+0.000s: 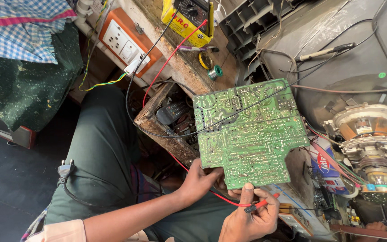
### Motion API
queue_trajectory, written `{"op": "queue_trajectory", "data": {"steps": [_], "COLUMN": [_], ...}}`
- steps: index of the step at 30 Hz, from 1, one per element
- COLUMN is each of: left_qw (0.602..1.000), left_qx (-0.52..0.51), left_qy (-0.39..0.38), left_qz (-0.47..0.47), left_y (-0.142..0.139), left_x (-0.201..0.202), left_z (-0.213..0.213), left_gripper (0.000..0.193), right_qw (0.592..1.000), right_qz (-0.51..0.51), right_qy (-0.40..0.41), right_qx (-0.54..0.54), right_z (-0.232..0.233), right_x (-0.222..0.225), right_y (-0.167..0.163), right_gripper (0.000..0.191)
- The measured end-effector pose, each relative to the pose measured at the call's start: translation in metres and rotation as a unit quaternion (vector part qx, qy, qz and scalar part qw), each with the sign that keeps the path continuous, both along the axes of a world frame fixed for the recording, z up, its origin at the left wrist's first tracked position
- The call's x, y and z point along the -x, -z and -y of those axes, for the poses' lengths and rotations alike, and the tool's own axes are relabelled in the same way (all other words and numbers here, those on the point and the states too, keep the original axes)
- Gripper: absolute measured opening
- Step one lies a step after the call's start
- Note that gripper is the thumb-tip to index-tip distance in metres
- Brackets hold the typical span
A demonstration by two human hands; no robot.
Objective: The person holds a large green circuit board on their lap and touches multimeter probes to its solder points, testing it. They then take a soldering iron and a spool of solder and solder joints on the board, before lifting the board up toward a CRT television chassis on the workbench.
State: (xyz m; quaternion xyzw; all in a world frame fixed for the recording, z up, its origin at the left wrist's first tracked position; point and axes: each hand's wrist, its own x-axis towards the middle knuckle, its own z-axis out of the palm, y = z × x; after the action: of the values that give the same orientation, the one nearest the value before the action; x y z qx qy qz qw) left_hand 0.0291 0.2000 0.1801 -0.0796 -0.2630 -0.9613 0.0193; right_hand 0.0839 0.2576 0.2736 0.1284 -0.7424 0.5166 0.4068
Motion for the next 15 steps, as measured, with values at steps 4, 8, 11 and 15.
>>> {"op": "queue_trajectory", "data": {"steps": [4, 8, 11, 15], "left_qw": [0.998, 0.997, 0.996, 0.996], "left_qx": [0.024, 0.034, 0.014, -0.073], "left_qy": [-0.056, -0.064, -0.076, -0.002], "left_qz": [0.001, 0.017, 0.032, 0.045], "left_y": [0.003, 0.004, 0.000, -0.006], "left_x": [0.006, 0.004, 0.001, -0.003], "left_z": [-0.005, -0.007, -0.006, 0.006], "left_gripper": [0.012, 0.009, 0.012, 0.016], "right_qw": [1.000, 1.000, 1.000, 1.000], "right_qz": [0.009, 0.009, 0.012, 0.013], "right_qy": [-0.002, 0.003, -0.002, -0.003], "right_qx": [0.015, 0.012, 0.008, 0.005], "right_z": [-0.003, -0.005, -0.005, -0.003], "right_x": [-0.001, 0.000, 0.000, -0.001], "right_y": [0.003, 0.004, 0.005, 0.003], "right_gripper": [0.018, 0.018, 0.017, 0.017]}}
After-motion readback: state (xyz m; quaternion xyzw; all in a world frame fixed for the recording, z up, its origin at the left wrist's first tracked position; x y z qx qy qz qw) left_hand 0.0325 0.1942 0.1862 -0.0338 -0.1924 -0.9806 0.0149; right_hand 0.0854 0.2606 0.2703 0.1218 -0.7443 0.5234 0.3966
